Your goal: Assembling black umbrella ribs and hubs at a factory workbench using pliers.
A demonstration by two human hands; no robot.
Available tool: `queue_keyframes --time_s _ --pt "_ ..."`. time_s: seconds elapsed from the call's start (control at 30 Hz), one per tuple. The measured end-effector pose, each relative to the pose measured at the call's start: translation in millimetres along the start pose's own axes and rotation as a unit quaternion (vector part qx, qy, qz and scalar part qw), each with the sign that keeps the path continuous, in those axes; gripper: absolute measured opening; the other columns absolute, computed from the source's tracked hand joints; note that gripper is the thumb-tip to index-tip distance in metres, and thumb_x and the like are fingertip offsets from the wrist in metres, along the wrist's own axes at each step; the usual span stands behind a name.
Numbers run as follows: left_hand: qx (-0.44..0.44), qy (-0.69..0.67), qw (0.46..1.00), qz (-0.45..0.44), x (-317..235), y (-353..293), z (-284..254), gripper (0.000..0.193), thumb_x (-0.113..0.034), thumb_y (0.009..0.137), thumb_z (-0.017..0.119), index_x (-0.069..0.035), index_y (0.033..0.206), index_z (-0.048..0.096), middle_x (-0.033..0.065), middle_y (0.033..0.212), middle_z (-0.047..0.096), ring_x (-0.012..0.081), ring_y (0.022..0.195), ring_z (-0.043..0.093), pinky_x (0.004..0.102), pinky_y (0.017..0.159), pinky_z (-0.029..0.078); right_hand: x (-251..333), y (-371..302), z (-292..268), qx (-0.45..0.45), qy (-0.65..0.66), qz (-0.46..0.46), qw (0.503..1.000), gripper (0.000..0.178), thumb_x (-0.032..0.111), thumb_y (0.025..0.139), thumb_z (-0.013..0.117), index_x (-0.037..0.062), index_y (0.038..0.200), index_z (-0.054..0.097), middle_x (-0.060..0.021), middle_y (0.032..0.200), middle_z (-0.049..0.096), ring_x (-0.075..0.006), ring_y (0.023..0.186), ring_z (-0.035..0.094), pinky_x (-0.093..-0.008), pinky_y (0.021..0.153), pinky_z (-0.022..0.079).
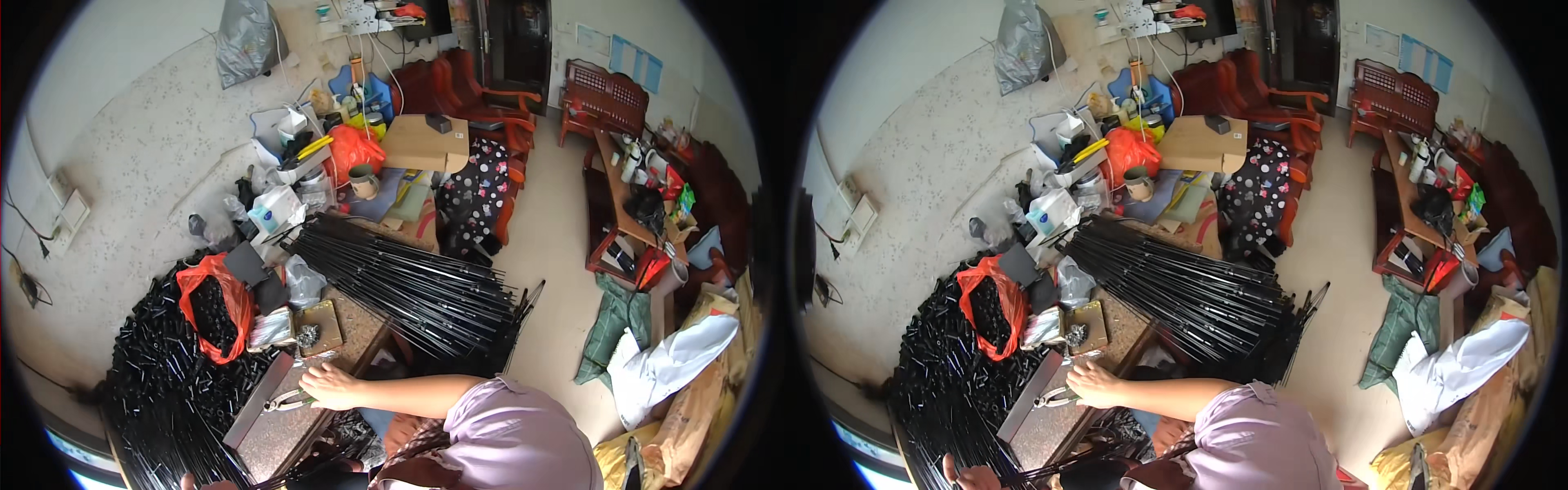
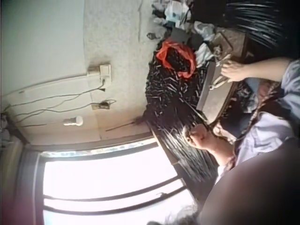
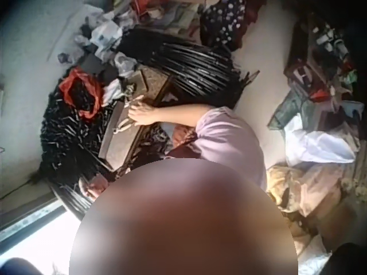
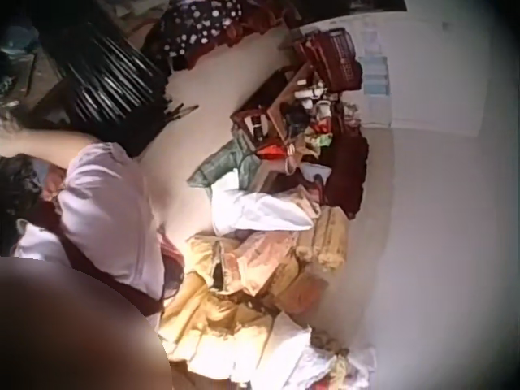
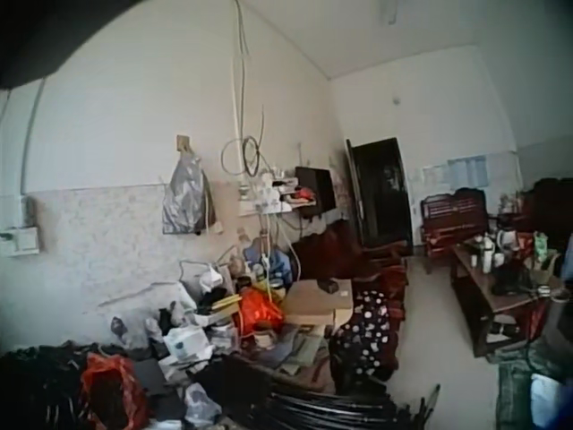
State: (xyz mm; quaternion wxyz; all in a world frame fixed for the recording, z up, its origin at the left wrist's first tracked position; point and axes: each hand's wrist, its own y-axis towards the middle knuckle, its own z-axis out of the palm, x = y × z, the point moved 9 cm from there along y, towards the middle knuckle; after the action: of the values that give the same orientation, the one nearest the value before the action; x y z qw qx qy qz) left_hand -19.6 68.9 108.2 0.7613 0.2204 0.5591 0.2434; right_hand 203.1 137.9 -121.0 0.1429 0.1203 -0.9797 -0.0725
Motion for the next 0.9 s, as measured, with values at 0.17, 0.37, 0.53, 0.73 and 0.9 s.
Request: queue_keyframes --time_s 0.17,0.37,0.53,0.73,0.9 --pt "-0.119 -0.165 0.979 0.005 -27.4 41.2 -31.3 0.044 -0.036 0.090 0.045 0.002 0.113 0.049 -0.0024 0.048 0.030 0.0071 0.038 0.027 0.0216 0.038 0.023 45.9 -38.8 -43.3 -0.076 0.243 -0.199 0.946 0.095 0.060 0.071 0.058 0.0027 0.137 0.021 -0.0193 0.126 0.036 -0.0320 0.116 0.036 -0.0427 0.097 0.031" --pt "0.015 0.031 0.998 -0.045 -12.8 57.6 -46.3 0.064 -0.042 0.088 0.041 -0.001 0.135 0.026 0.0112 0.114 0.051 0.0170 0.102 0.050 0.0309 0.084 0.042 53.3 -86.0 -151.8 -0.046 0.428 -0.143 0.891 0.065 0.020 0.076 0.068 0.0112 0.132 0.036 -0.0142 0.112 0.058 -0.0265 0.088 0.062 -0.0326 0.076 0.050" --pt "0.445 0.375 0.811 -0.056 46.2 -20.6 34.2 0.042 -0.023 0.073 0.070 0.001 0.104 0.057 0.0141 0.097 0.058 0.0272 0.091 0.057 0.0339 0.078 0.046 -72.1 -97.9 -253.4 -0.299 0.090 0.174 0.934 0.040 0.016 0.078 0.064 0.0054 0.115 0.052 -0.0171 0.102 0.060 -0.0321 0.091 0.060 -0.0349 0.076 0.049" --pt "0.488 0.367 0.786 -0.092 79.9 -70.1 -10.7 0.034 -0.025 0.073 0.070 -0.004 0.099 0.063 0.0112 0.084 0.062 0.0259 0.077 0.060 0.0325 0.068 0.049 -195.6 -103.0 -236.3 -0.212 -0.096 0.352 0.906 0.035 0.021 0.081 0.058 0.0072 0.112 0.052 -0.0151 0.094 0.059 -0.0363 0.088 0.055 -0.0435 0.072 0.045" --pt "0.404 0.437 0.795 -0.120 96.4 -42.6 -55.0 0.026 -0.024 0.077 0.064 -0.005 0.094 0.063 0.0079 0.072 0.061 0.0246 0.069 0.059 0.0328 0.067 0.047 -258.9 -117.2 -134.3 -0.101 -0.118 0.307 0.939 0.053 0.027 0.083 0.055 0.0071 0.129 0.038 -0.0164 0.128 0.042 -0.0366 0.114 0.039 -0.0437 0.093 0.035"
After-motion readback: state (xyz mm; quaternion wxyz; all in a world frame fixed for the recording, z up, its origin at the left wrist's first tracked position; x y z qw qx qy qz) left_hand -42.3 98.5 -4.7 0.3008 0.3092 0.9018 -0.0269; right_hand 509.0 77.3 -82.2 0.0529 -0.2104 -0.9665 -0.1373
